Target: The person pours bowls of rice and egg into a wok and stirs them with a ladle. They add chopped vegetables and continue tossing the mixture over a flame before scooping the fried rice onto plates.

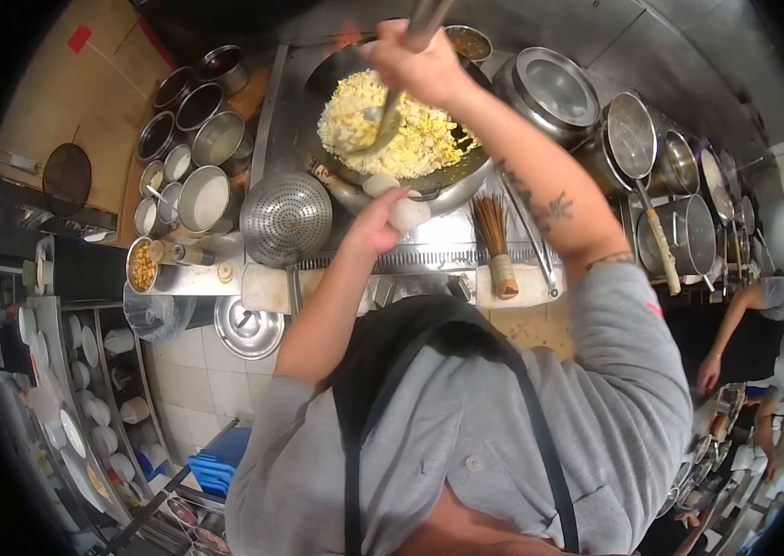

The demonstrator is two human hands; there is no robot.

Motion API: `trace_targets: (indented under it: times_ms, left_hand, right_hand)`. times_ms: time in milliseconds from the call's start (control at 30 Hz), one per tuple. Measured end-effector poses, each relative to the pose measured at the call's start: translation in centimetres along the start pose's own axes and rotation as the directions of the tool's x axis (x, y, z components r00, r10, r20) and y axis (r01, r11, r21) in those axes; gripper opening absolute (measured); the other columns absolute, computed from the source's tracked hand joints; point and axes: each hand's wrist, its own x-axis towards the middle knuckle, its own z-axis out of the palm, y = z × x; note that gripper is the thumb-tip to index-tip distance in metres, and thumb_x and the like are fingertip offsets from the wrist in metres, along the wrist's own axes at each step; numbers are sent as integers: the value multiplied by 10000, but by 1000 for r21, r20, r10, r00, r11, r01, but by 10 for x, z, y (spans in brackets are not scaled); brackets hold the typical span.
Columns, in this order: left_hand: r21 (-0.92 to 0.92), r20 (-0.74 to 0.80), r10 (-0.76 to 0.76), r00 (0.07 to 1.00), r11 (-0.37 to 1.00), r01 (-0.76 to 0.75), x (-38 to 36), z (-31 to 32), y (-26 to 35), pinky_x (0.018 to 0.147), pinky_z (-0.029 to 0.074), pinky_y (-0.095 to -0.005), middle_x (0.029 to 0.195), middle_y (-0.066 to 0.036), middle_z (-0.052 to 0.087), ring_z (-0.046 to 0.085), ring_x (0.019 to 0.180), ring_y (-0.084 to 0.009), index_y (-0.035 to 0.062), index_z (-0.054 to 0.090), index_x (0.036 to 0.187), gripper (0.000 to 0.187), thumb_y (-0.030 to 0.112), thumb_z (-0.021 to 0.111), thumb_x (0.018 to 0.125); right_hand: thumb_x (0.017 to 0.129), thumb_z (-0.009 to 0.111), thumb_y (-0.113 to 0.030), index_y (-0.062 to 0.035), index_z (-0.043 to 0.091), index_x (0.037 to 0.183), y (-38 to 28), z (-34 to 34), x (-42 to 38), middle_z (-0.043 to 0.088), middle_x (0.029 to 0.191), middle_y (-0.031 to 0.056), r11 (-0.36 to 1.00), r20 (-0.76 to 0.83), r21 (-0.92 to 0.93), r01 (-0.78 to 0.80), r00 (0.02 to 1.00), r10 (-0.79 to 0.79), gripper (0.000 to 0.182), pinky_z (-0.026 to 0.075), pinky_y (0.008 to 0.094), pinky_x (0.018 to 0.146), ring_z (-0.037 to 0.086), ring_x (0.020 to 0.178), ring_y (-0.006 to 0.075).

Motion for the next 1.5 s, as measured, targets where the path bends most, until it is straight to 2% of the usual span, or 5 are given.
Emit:
trace_targets:
  times_ms: [300,467,633,833,1500]
  left_hand:
    - [-6,19,-74,997,997,74,12,13,5,865,543,-456,1078,-163,612,634,977,-312,-22,516,1132,259,107,533,909]
    - [144,-248,151,957,983,-117,-43,44,-25,815,555,-484,1034,-197,605,648,902,-344,-67,492,1127,283,97,492,897]
    - [74,-201,68,977,996,-55,-43,55,-17,776,564,-492,996,-178,614,653,862,-353,-33,504,1072,208,104,502,916]
    - [54,-159,131,979,991,-124,-82,-11,-81,781,597,-465,1026,-194,622,666,935,-332,-92,498,1141,324,16,556,841]
    - [49,-202,161,966,987,-155,-22,9,-37,735,582,-454,1007,-207,626,670,861,-323,-74,517,1076,243,53,523,869]
  right_hand:
    - [824,564,-120,-111,504,630,74,-138,21,394,500,-37,970,-672,182,-159,700,241,203,295,278,358,375,380,108]
    - [838,536,-170,-137,464,617,-20,-129,42,324,482,-29,742,-284,561,-367,757,588,234,308,328,377,310,375,134]
    - [822,568,-151,-102,486,650,-15,-86,47,378,490,-20,877,-580,260,-405,660,477,197,312,333,369,368,374,131]
    - [822,580,-144,-117,449,658,-15,-87,13,362,481,-22,652,-315,757,-39,853,416,211,302,304,347,347,355,133]
    - [874,559,-208,-168,387,591,-109,-115,38,288,464,-39,903,-464,416,110,879,106,334,261,300,376,294,373,121]
